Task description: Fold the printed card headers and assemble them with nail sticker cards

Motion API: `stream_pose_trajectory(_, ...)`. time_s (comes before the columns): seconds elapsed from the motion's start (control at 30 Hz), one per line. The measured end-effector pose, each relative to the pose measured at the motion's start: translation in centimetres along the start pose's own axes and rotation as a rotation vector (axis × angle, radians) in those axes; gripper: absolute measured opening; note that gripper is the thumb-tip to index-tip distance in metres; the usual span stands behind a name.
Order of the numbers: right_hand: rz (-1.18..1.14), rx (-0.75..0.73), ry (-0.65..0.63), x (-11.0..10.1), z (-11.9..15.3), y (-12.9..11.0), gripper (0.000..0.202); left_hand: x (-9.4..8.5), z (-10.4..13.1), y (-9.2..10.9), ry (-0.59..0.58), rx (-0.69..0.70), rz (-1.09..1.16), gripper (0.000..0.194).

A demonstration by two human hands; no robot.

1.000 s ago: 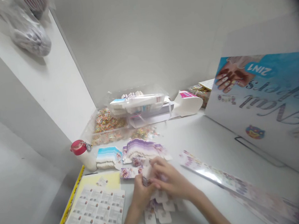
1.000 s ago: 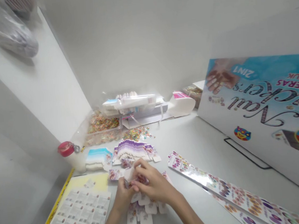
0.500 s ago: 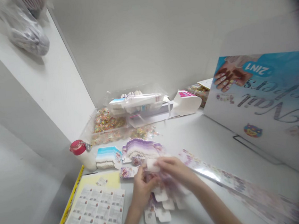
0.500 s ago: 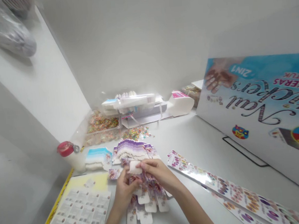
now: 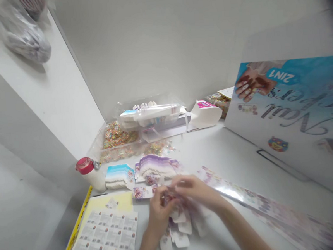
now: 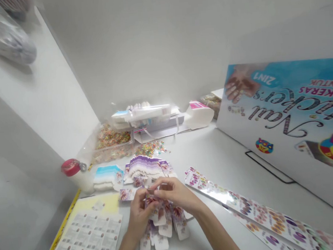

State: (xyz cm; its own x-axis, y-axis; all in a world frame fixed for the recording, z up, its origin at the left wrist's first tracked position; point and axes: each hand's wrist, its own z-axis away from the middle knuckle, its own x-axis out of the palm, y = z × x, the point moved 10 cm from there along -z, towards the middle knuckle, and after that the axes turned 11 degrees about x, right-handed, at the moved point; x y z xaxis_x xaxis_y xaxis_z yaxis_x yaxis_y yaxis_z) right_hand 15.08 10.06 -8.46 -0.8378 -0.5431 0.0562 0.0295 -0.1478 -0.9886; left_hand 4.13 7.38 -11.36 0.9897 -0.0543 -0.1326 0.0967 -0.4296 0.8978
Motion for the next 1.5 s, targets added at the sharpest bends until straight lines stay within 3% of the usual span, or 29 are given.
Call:
stream_pose_trajectory(0.07,0.074,-0.044,0.032,-0.1,0.2,-0.8,0.028,-0.2,-0.1,0.3,0.005,0.016,-0.014,0.024)
stream_pose_trajectory(0.23,0.009,0.014,0.13,-0.2,0.0,0.0,0.026,-0.3,-0.1,0.7,0.02,0.06,-0.069,0.019)
stream_pose_trajectory(0.4,-0.029,0.004,0.175,0.1,-0.1,0.2,0.019,-0.6,0.3,-0.2,0.1,0.025,0.035,0.031)
stream_pose_trajectory(0.6,0.051,-0.05,0.164,0.1,-0.1,-0.4,0.02,-0.4,0.4,-0.7,0.092,-0.007,0.127,0.036)
stream_pose_trajectory(0.77,0.27,-0.154,0.089,0.5,0.4,-1.8,0.035,-1.1,0.2,0.1,0.117,0.075,-0.048,0.018)
stream_pose_trajectory(0.93,0.329,-0.167,0.053,1.2,0.3,-1.9,0.029,-2.5,-0.4,0.8,0.141,0.061,-0.16,0.018)
stream_pose_trajectory(1.0,0.36,-0.167,0.13,0.6,-0.3,-1.2,0.031,-2.9,-1.1,1.4,0.069,0.06,-0.238,0.018)
stream_pose_trajectory(1.07,0.45,-0.14,0.319,-1.5,-1.0,0.0,0.033,-3.1,-1.8,1.7,-0.039,0.064,-0.31,0.021)
stream_pose_trajectory(1.17,0.636,-0.073,0.583,-4.8,-1.5,2.2,0.035,-4.3,-2.5,1.4,-0.068,0.056,-0.366,0.024)
stream_pose_trajectory(1.33,0.736,-0.022,0.627,-6.6,-2.0,4.4,0.034,-5.8,-2.6,-0.1,0.04,0.013,-0.44,0.024)
stream_pose_trajectory(1.5,0.744,-0.062,0.672,-6.8,-1.5,3.7,0.033,-6.0,-2.2,-0.2,0.11,-0.014,-0.434,0.028)
